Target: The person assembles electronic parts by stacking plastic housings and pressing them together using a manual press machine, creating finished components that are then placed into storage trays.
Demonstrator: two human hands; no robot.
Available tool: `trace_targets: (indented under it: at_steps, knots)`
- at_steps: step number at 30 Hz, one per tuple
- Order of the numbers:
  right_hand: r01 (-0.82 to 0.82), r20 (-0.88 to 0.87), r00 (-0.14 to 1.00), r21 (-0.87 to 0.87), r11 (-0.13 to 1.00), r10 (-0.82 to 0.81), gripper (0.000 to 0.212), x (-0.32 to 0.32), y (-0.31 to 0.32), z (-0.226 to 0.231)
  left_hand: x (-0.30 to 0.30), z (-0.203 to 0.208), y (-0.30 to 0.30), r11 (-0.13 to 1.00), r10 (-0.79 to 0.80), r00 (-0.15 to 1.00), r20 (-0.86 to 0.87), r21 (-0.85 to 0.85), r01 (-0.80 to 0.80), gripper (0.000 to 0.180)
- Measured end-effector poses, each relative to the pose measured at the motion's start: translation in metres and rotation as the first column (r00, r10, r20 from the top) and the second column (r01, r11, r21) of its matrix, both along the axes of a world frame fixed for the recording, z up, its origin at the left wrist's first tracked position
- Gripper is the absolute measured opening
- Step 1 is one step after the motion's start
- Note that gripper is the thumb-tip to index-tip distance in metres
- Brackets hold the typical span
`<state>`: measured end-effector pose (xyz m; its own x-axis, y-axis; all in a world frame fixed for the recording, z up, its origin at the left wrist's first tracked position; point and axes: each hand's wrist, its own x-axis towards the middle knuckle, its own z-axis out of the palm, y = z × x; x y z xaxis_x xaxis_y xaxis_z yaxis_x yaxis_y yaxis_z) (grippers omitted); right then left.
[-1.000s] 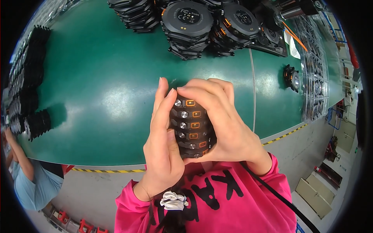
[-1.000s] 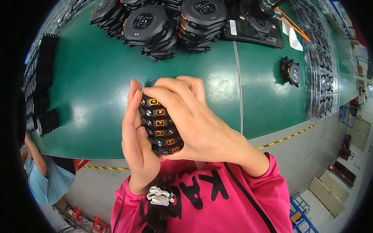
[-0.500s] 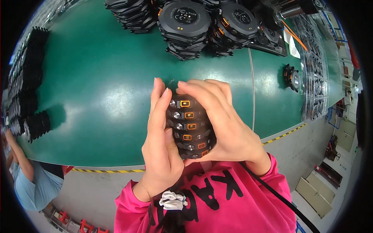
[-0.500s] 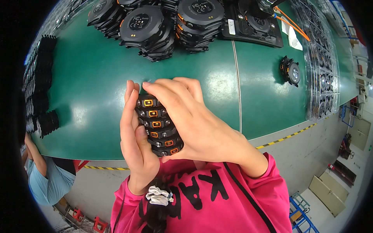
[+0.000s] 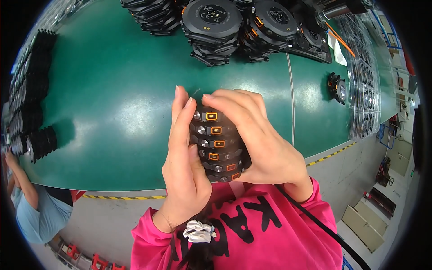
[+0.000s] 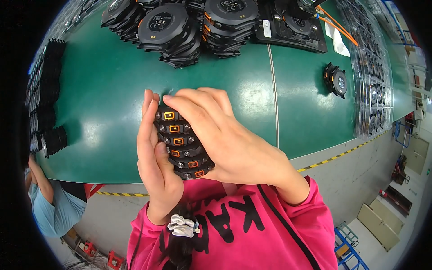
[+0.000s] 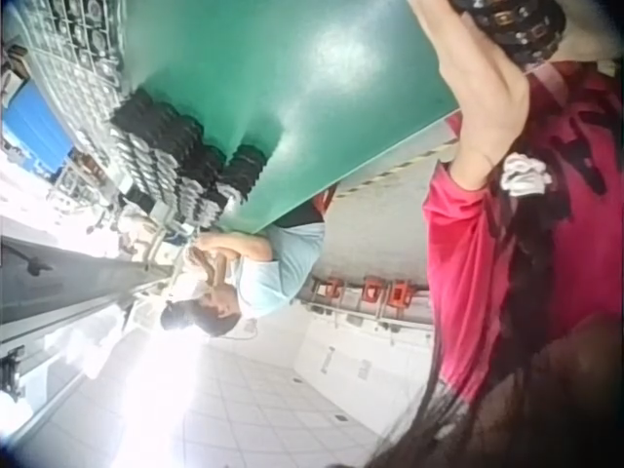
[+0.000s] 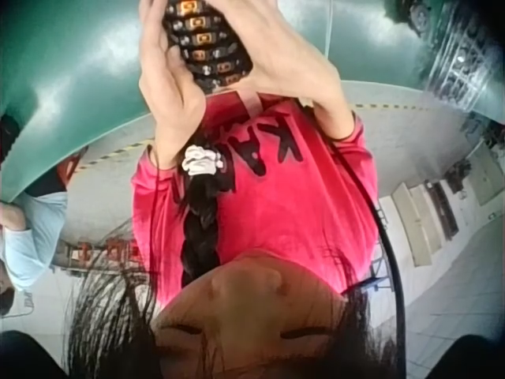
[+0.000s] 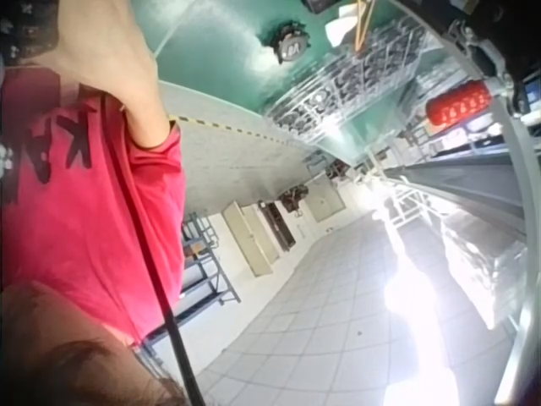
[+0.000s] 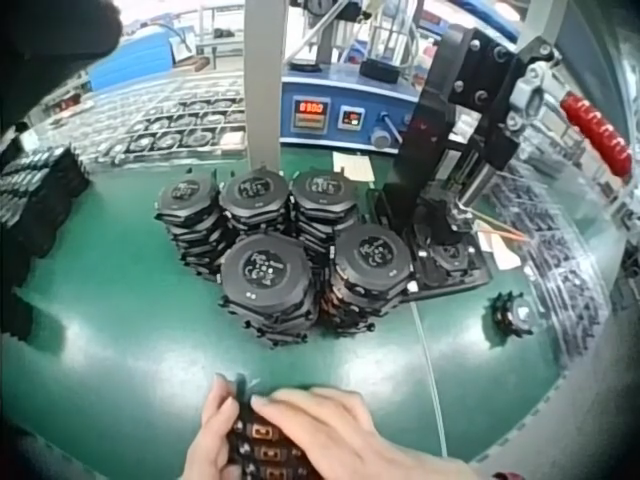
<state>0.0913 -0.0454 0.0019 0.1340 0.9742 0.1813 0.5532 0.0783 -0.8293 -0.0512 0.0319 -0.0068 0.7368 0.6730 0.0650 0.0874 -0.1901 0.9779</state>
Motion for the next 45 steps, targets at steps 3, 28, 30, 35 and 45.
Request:
trace_targets:
  at_steps: [3,28,30,35,45]
  knots:
    - [0.004,-0.02,1.0,0.019,1.0,-0.004,0.083,-0.001,0.002,-0.001,0.01,-0.028,-0.009,0.969,0.215,0.895,0.39,-0.197,-0.147,0.051]
    - [0.058,0.535,0.802,0.372,0.926,-0.266,0.064,0.005,-0.024,-0.003,-0.011,-0.003,0.003,0.986,-0.141,0.987,0.072,-0.074,0.147,0.067]
    - [-0.039,0.563,0.795,0.418,0.908,-0.226,0.054,0.006,-0.028,-0.003,-0.012,-0.001,0.003,0.987,-0.153,0.987,0.051,-0.039,0.155,0.068]
    - [-0.157,0.494,0.865,0.429,0.89,-0.086,0.041,0.008,-0.035,-0.008,-0.012,-0.007,0.006,0.966,-0.241,0.971,0.005,0.092,0.239,0.072]
    - [-0.153,0.439,0.899,0.273,0.95,0.018,0.05,0.003,-0.038,0.009,-0.008,-0.009,-0.021,0.918,0.042,0.997,-0.062,0.397,-0.014,0.074]
